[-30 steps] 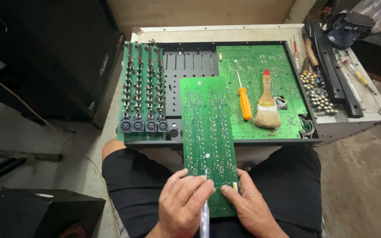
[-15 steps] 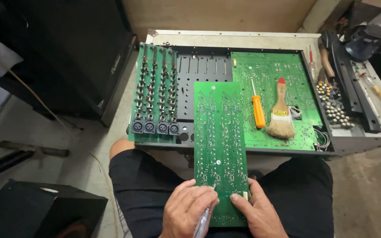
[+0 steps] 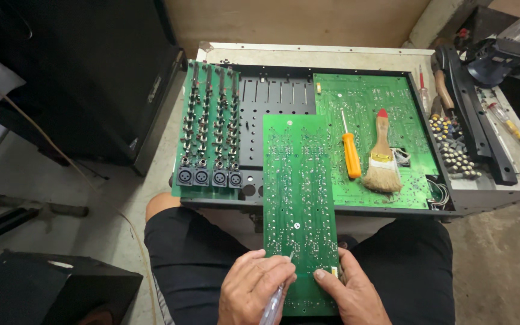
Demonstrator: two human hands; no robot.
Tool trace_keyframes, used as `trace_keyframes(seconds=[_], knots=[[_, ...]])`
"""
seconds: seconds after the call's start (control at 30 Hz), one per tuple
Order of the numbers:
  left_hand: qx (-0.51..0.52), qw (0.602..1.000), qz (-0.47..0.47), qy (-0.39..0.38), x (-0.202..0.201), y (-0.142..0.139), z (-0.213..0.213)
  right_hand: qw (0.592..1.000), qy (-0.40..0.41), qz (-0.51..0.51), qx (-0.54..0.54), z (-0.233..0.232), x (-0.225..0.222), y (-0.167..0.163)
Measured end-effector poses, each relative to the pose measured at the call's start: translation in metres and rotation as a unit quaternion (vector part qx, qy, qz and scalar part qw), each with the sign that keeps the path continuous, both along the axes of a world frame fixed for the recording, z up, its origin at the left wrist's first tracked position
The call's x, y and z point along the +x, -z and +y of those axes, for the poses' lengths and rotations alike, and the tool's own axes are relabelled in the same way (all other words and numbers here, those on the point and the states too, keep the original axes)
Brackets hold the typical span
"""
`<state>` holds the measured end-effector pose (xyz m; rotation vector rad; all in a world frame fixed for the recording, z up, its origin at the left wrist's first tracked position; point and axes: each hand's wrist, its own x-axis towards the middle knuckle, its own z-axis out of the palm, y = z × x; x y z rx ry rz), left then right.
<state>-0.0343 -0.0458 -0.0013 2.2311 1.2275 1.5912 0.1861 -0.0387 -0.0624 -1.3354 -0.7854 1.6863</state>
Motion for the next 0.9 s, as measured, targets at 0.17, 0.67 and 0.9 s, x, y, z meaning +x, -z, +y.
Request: trace_keyframes(seconds=[0.17, 0.67, 0.9], knots=[[0.002, 0.999, 0.053, 0.003, -0.003, -0.002, -0.001, 1.000, -0.015, -0.006, 0.013, -0.001, -0.001, -0.005], [-0.034, 0.998, -0.048, -0.036, 0.006, -0.004, 0.004, 0.998, -0.025, -0.048, 0.019, -0.002, -0.006, -0.009], [-0.057, 0.994, -0.089, -0.024, 0.002, -0.011, 0.006, 0.999, -0.021, -0.018, 0.025, -0.002, -0.008, -0.013]])
